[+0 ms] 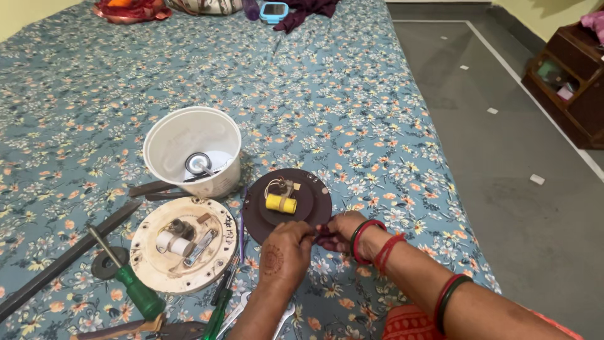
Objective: The person works on a disassembled ceiling fan motor assembly on a bed, using a screwdriver to tighten screws on the motor housing and adjusting internal wiring. They repeatedly reposition the motor base and handle small components while tools and a bucket are nearby.
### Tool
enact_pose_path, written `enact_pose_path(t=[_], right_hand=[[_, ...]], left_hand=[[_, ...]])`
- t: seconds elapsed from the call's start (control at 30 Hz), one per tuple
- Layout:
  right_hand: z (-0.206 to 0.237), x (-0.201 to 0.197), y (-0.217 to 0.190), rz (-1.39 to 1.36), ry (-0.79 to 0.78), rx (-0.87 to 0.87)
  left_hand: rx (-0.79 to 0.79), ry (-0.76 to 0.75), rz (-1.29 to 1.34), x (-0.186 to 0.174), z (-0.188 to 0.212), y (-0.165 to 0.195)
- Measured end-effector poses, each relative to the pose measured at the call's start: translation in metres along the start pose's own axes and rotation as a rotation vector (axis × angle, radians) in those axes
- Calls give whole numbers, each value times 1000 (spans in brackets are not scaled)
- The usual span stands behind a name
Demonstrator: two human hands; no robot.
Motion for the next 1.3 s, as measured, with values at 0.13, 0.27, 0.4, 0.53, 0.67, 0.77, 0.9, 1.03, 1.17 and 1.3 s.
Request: enact_pose_path(t=[0.13,0.27,0.4,0.53,0.67,0.77,0.9,1.03,1.17,1.3], right_hand=[[-4,2,1,-32,-3,-28],[-4,-1,4,-15,-10,-36],[-7,-1,7,-20,-18,-29],[-7,-3,8,7,-11,-23],[-1,2,3,-7,-22,-30],[7,4,-1,17,-17,-16],[9,2,-4,24,47,13],[-1,0,6,13,38,71],[-18,-7,17,31,63,125],[-24,-12,19,41,109,131]], left_hand=[[95,33,-47,3,4,5],[81,41,-55,5,3,4],[48,43,-49,8,0,-2],[119,55,-79,12,5,2],[113,63,-177,25,10,3],[99,83,-191,28,12,2],[64,64,-175,30,9,-1],[3,42,-193,33,6,-2],[-16,20,-210,35,4,1],[-26,-4,-200,33,2,2]])
Point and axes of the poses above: each hand's wrist, its own z-axis away from the middle knuckle, its own x-axis out of the palm, y = z × x, the point moved 10 cm from there along -z, towards the middle knuckle, and after that the axes turned 13 degrees about -x, right-handed, at the moved point
